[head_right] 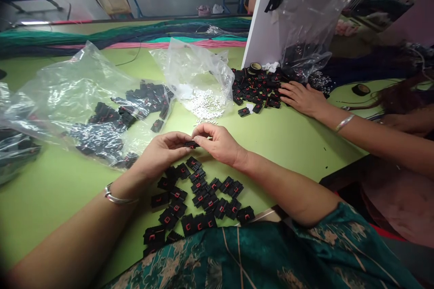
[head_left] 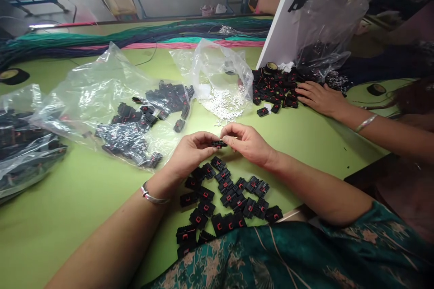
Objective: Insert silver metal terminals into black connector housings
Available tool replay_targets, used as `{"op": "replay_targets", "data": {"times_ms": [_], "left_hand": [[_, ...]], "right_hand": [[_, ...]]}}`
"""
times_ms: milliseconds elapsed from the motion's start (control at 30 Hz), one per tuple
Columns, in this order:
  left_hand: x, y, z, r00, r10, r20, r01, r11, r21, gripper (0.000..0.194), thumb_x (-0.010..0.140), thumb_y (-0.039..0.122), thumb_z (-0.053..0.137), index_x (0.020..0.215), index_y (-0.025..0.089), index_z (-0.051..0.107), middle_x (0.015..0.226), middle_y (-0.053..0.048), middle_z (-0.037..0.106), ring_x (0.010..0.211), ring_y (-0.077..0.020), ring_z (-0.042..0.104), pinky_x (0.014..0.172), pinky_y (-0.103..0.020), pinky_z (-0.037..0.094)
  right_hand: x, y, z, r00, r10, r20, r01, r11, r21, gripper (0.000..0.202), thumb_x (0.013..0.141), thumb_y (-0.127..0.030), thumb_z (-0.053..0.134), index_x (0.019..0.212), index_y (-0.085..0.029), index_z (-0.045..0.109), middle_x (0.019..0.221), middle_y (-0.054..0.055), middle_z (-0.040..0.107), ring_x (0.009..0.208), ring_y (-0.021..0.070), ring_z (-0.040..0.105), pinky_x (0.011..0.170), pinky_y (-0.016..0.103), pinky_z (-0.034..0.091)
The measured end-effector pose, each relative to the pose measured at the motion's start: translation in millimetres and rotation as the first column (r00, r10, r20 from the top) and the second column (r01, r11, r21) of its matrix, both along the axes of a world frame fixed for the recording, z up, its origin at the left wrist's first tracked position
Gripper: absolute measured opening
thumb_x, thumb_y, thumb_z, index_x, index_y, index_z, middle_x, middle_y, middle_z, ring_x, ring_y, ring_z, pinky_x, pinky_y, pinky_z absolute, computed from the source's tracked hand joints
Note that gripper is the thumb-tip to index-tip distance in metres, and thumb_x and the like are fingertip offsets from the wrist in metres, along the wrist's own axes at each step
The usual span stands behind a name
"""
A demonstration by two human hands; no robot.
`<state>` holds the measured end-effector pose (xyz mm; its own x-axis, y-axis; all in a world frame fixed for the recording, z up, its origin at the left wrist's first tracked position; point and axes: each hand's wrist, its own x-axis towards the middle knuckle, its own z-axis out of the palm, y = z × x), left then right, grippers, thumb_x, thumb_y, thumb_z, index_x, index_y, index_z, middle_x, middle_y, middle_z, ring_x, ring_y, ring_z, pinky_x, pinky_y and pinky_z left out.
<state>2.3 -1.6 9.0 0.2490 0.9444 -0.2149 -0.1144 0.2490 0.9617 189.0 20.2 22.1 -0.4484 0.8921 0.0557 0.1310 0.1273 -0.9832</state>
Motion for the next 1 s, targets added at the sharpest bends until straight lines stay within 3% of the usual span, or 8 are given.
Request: {"op": "replay_targets", "data": {"times_ms": [133,267,367,433,533,633,767,1000], "left_hand": [[-4,0,-2.2,0.982,0.07,0.178,-0.05,0.992,-0.113,0.029,0.064,0.016,0.084,0.092,0.017,0.075,0.091,-0.004,0.074,0.082,-0.0144,0.067,0.077,-0.026,0.055],[-4,1,1.3,0.94,0.089,0.328,-0.013,0.974,-0.227,0.027,0.069,0.018,0.082,0.095,0.018,0.075,0.09,-0.004,0.072,0.078,-0.0138,0.068,0.073,-0.028,0.059],[-1,1,2.6,0.925,0.093,0.367,0.009,0.964,-0.267,0.025,0.073,0.016,0.079,0.097,0.015,0.074,0.085,-0.003,0.071,0.068,-0.0098,0.066,0.064,-0.02,0.058],[-1,1,2.1,0.918,0.105,0.383,0.008,0.959,-0.283,0.026,0.075,0.015,0.077,0.101,0.013,0.073,0.089,-0.005,0.072,0.07,-0.0097,0.068,0.068,-0.018,0.058],[-2,1,0.6,0.922,0.077,0.38,0.034,0.96,-0.278,0.035,0.075,0.012,0.077,0.11,0.013,0.07,0.094,-0.008,0.073,0.081,-0.014,0.072,0.079,-0.021,0.057],[-4,2,-1.3,0.925,0.034,0.377,0.076,0.959,-0.273,0.041,0.07,0.008,0.079,0.109,0.015,0.07,0.091,-0.007,0.074,0.083,-0.016,0.073,0.08,-0.022,0.057],[-6,3,-4.4,0.914,0.017,0.405,0.101,0.958,-0.268,0.037,0.07,0.011,0.08,0.106,0.017,0.071,0.091,-0.006,0.074,0.078,-0.0153,0.072,0.077,-0.025,0.057],[-5,2,-9.0,0.909,-0.014,0.416,0.12,0.966,-0.228,0.033,0.072,0.012,0.079,0.104,0.018,0.073,0.09,-0.004,0.072,0.076,-0.0109,0.066,0.07,-0.021,0.053]], "right_hand": [[-1,-3,-1.9,1.0,-0.03,0.01,0.03,0.999,0.021,0.011,0.086,-0.026,0.057,0.088,-0.017,0.061,0.082,0.001,0.06,0.073,0.0118,0.054,0.066,0.026,0.044],[-5,-8,-5.5,0.991,-0.084,0.101,0.057,0.969,0.24,0.008,0.087,-0.02,0.054,0.084,-0.017,0.06,0.084,0.003,0.06,0.079,0.0139,0.055,0.072,0.028,0.045],[-8,-11,-8.0,0.988,-0.071,0.135,0.015,0.926,0.377,0.01,0.087,-0.016,0.053,0.081,-0.018,0.06,0.082,0.003,0.059,0.081,0.0149,0.054,0.077,0.03,0.045],[-7,-10,-9.4,0.992,-0.079,0.093,0.044,0.942,0.332,0.008,0.087,-0.018,0.054,0.082,-0.018,0.061,0.084,0.003,0.059,0.082,0.0149,0.055,0.077,0.03,0.046],[-5,-6,-10.5,0.991,-0.133,-0.015,0.134,0.986,0.101,0.008,0.086,-0.025,0.058,0.087,-0.018,0.062,0.088,0.003,0.062,0.079,0.0132,0.057,0.069,0.027,0.048],[-3,-4,-9.9,0.99,-0.111,-0.091,0.106,0.993,-0.055,0.012,0.084,-0.028,0.061,0.089,-0.017,0.063,0.088,0.002,0.063,0.074,0.0116,0.057,0.068,0.026,0.049],[-6,-6,-7.6,0.991,-0.029,-0.134,0.019,0.997,-0.077,0.011,0.084,-0.027,0.062,0.087,-0.016,0.063,0.086,0.001,0.063,0.076,0.0118,0.06,0.077,0.03,0.051],[-7,-8,-6.7,0.995,-0.059,-0.076,0.056,0.998,-0.04,0.011,0.085,-0.026,0.061,0.087,-0.016,0.064,0.086,0.001,0.063,0.078,0.0126,0.059,0.078,0.03,0.049]]}}
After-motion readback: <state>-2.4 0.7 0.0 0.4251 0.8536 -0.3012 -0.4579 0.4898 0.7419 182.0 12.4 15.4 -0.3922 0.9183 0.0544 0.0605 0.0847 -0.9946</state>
